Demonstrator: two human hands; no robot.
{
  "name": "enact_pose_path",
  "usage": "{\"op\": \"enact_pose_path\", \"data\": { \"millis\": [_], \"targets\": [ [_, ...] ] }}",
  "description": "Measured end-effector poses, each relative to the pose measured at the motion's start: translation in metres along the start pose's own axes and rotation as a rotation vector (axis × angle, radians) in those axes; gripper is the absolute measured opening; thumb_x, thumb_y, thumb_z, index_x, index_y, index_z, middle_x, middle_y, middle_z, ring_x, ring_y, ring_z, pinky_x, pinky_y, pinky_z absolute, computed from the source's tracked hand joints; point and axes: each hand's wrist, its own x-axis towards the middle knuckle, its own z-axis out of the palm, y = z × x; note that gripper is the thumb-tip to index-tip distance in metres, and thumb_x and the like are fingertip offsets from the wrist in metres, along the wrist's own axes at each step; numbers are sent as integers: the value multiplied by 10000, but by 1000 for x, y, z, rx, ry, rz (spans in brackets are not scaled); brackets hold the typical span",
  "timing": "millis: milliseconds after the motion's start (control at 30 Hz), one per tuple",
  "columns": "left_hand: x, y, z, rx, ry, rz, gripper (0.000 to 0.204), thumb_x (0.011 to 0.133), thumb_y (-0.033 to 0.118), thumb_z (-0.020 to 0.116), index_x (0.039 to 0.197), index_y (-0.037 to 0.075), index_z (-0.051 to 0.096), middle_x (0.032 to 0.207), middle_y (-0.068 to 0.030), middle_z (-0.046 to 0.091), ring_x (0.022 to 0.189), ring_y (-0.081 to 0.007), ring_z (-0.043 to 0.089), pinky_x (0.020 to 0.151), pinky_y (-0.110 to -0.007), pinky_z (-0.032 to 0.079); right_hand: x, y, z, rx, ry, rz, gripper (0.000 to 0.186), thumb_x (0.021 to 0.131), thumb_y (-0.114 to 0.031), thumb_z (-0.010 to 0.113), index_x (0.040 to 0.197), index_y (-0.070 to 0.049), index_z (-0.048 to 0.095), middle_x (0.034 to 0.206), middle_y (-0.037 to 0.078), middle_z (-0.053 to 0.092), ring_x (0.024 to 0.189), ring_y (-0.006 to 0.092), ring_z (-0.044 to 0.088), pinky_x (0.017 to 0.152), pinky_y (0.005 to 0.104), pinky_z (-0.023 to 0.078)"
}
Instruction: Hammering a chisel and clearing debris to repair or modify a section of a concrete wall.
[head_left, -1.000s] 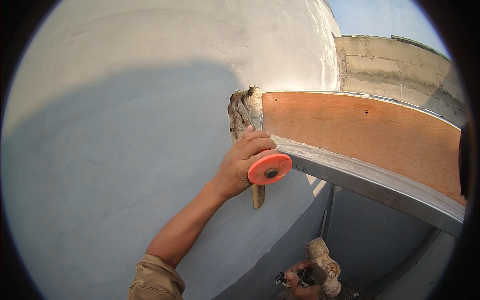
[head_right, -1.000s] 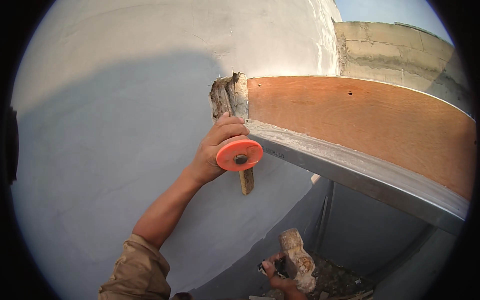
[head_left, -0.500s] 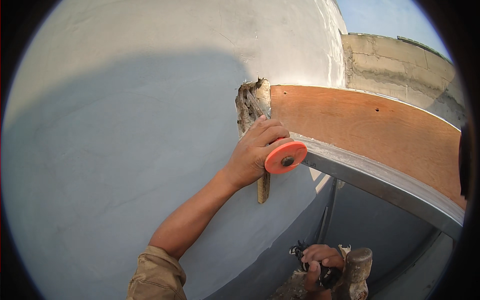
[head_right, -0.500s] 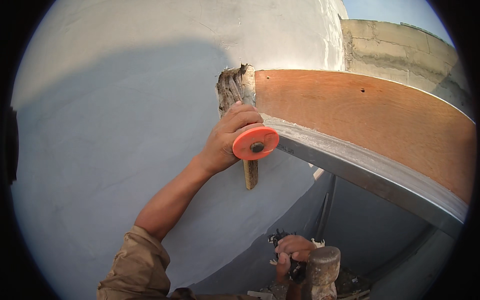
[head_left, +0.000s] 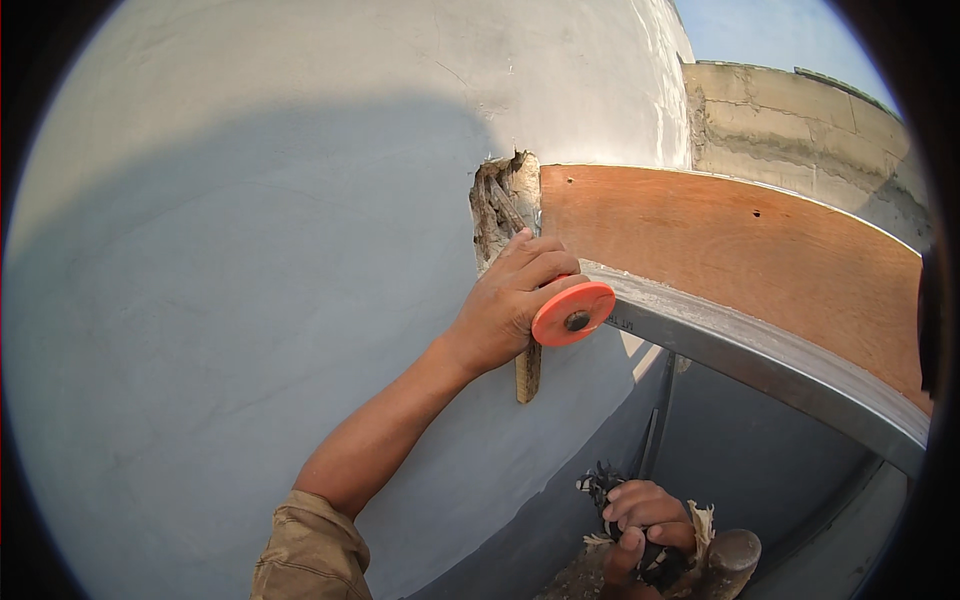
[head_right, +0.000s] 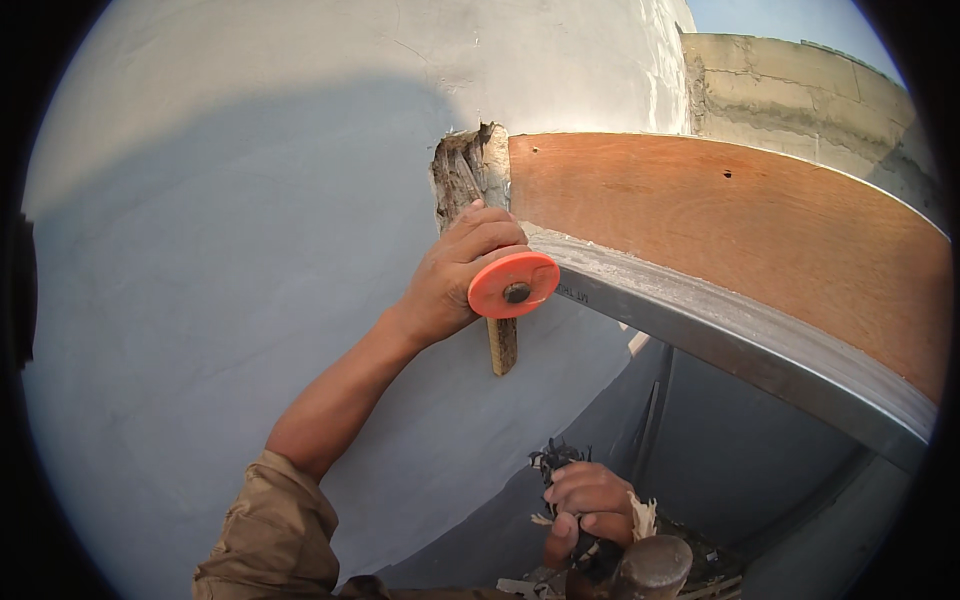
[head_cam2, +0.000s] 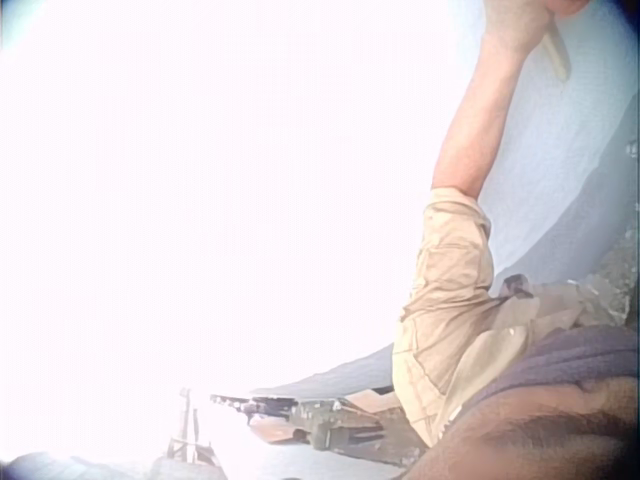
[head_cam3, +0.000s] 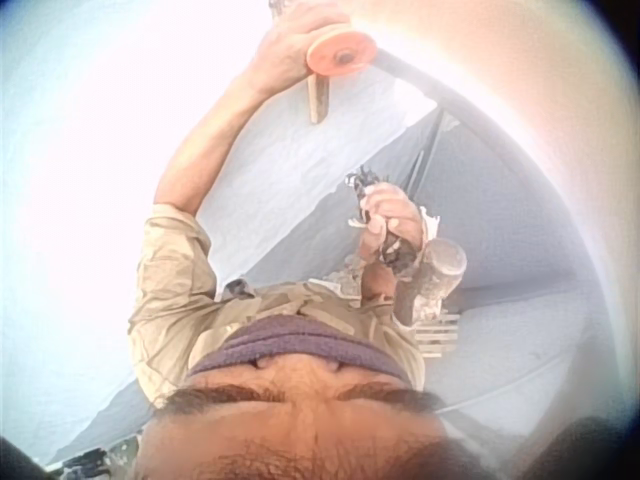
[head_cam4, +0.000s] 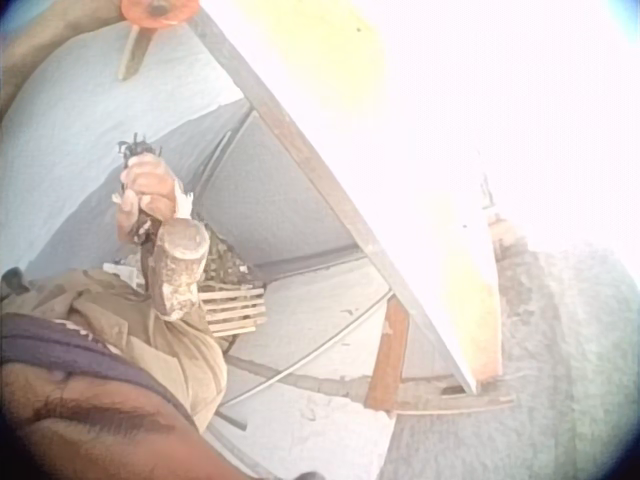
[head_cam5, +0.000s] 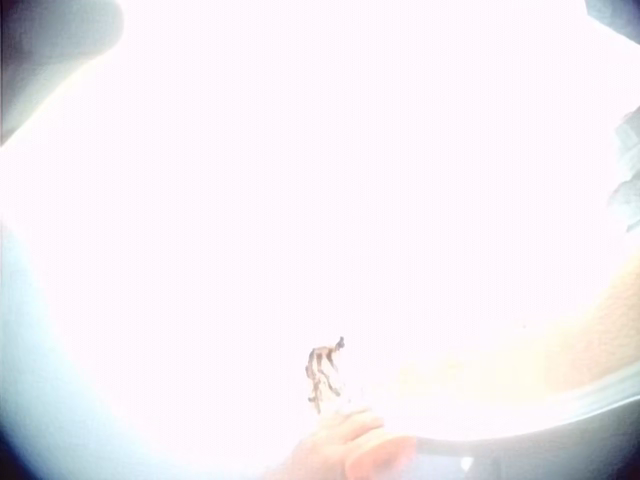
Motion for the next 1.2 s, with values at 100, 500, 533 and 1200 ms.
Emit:
{"op": "enact_pose_path", "data": {
  "millis": [100, 500, 533, 1200],
  "targets": [
    [3, 0, 2, 2, 19, -17, 287, 753, 146, 697, 1036, 145, 649, 1036, -6, 571, 1104, -225, 533, 1035, -519, 379, 10, 11, 15, 11, 159, -169, 280, 839, -18, 600, 1061, -61, 435, 744, 82, 533, 596, 211, 597, 670, 435, 554],
    [4, -10, 1, 23, -28, 45, 297, 701, 108, 735, 980, 90, 636, 998, -36, 582, 1010, -253, 563, 948, -409, 450, -3, 63, 33, 35, 158, 637, 163, 884, -37, 563, 999, -29, 448, 784, 71, 566, 597, 187, 589, 623, 308, 521],
    [5, -11, 2, 24, -4, 55, 297, 701, 108, 735, 980, 90, 636, 998, -36, 582, 1010, -253, 563, 948, -409, 450, -2, 64, 34, 134, 213, 329, 163, 884, -20, 552, 1004, -31, 442, 791, 72, 566, 619, 192, 598, 626, 317, 524],
    [-1, -17, -21, -154, 24, -121, 310, 712, 102, 760, 994, 84, 633, 1008, -32, 585, 1035, -248, 560, 887, -343, 482, 9, 77, 41, -570, -252, 520, 143, 914, -142, 603, 878, -37, 513, 773, 77, 593, 650, 176, 589, 720, 348, 519]
  ]
}}
